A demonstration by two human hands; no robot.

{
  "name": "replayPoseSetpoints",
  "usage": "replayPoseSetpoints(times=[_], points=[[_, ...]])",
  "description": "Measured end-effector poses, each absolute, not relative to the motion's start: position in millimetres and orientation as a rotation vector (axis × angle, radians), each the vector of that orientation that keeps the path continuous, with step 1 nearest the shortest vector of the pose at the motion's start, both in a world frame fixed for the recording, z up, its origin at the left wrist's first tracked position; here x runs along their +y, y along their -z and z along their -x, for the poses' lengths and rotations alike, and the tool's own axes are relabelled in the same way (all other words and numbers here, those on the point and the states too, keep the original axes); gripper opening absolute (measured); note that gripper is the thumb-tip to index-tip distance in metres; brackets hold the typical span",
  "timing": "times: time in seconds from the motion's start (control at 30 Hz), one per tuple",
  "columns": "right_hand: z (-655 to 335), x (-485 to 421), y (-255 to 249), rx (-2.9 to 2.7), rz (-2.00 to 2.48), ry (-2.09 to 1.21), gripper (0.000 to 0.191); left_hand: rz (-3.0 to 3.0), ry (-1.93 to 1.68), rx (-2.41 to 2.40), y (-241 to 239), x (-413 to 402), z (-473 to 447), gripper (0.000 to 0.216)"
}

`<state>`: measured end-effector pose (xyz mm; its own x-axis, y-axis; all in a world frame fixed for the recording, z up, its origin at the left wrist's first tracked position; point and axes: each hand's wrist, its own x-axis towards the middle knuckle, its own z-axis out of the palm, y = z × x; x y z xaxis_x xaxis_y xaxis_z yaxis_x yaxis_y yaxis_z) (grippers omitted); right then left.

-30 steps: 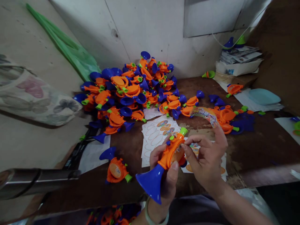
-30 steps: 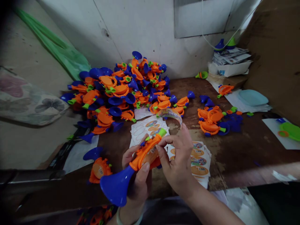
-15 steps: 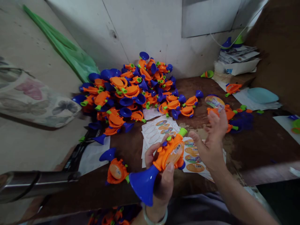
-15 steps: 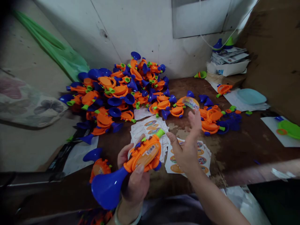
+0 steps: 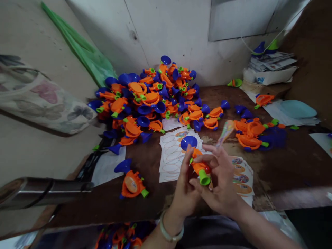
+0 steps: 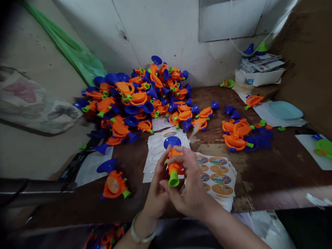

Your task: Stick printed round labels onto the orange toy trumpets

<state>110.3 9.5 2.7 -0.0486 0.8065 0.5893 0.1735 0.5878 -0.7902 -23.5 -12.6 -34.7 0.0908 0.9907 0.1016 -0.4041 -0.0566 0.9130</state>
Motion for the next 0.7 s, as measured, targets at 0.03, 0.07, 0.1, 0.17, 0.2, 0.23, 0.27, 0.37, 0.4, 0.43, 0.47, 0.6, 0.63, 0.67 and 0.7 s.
replayPoseSetpoints(times=[0.03,0.07,0.1,0.17,0.2,0.23,0.27,0.37,0.4,0.43,0.47,0.6,0.63,0.67,0.7], points=[[-110.8,6.2,-2.9,-1.614,0.811,-0.700,0.085,-0.993,-1.350,0.801,34.4,-11.3,25.7,0.076],[-112.5,4.6,-4.1,-1.633,0.780,-0.767,0.078,-0.970,-1.361,0.829,34.5,-9.9,27.5,0.074],[-115.0,4.9,-6.2,-1.616,0.756,-0.835,0.067,-0.946,-1.373,0.858,35.0,-8.5,28.9,0.072],[-120.3,10.3,-11.6,-1.490,0.732,-0.952,0.039,-0.918,-1.406,0.870,36.6,-6.1,30.8,0.073],[-122.1,14.3,-14.2,-1.409,0.731,-0.986,0.025,-0.916,-1.428,0.848,37.2,-5.3,31.2,0.073],[-123.0,18.3,-16.2,-1.331,0.739,-1.009,0.013,-0.915,-1.446,0.820,37.4,-4.8,31.4,0.070],[-122.7,21.9,-17.7,-1.265,0.759,-1.022,0.007,-0.915,-1.462,0.792,37.0,-4.6,31.4,0.067],[-116.4,26.9,-18.7,-1.150,0.837,-1.038,0.015,-0.912,-1.538,0.733,32.7,-5.3,30.1,0.055],[-113.3,26.8,-18.3,-1.125,0.858,-1.037,0.017,-0.910,-1.564,0.719,31.1,-5.6,29.5,0.052],[-110.3,26.1,-17.7,-1.107,0.873,-1.028,0.019,-0.912,-1.588,0.709,29.7,-5.9,29.0,0.049],[-107.5,25.2,-17.1,-1.099,0.882,-1.014,0.021,-0.919,-1.609,0.703,28.9,-6.1,28.7,0.047],[-101.7,21.0,-14.7,-1.132,0.902,-0.917,0.029,-0.966,-1.654,0.741,28.7,-6.3,28.4,0.045],[-101.6,20.3,-14.0,-1.147,0.908,-0.892,0.030,-0.976,-1.656,0.752,28.6,-6.2,28.2,0.045],[-101.7,19.7,-13.4,-1.160,0.915,-0.872,0.030,-0.984,-1.658,0.760,28.0,-6.1,27.8,0.046],[-102.0,19.3,-12.8,-1.173,0.922,-0.857,0.030,-0.994,-1.660,0.766,27.1,-6.0,27.2,0.046]])
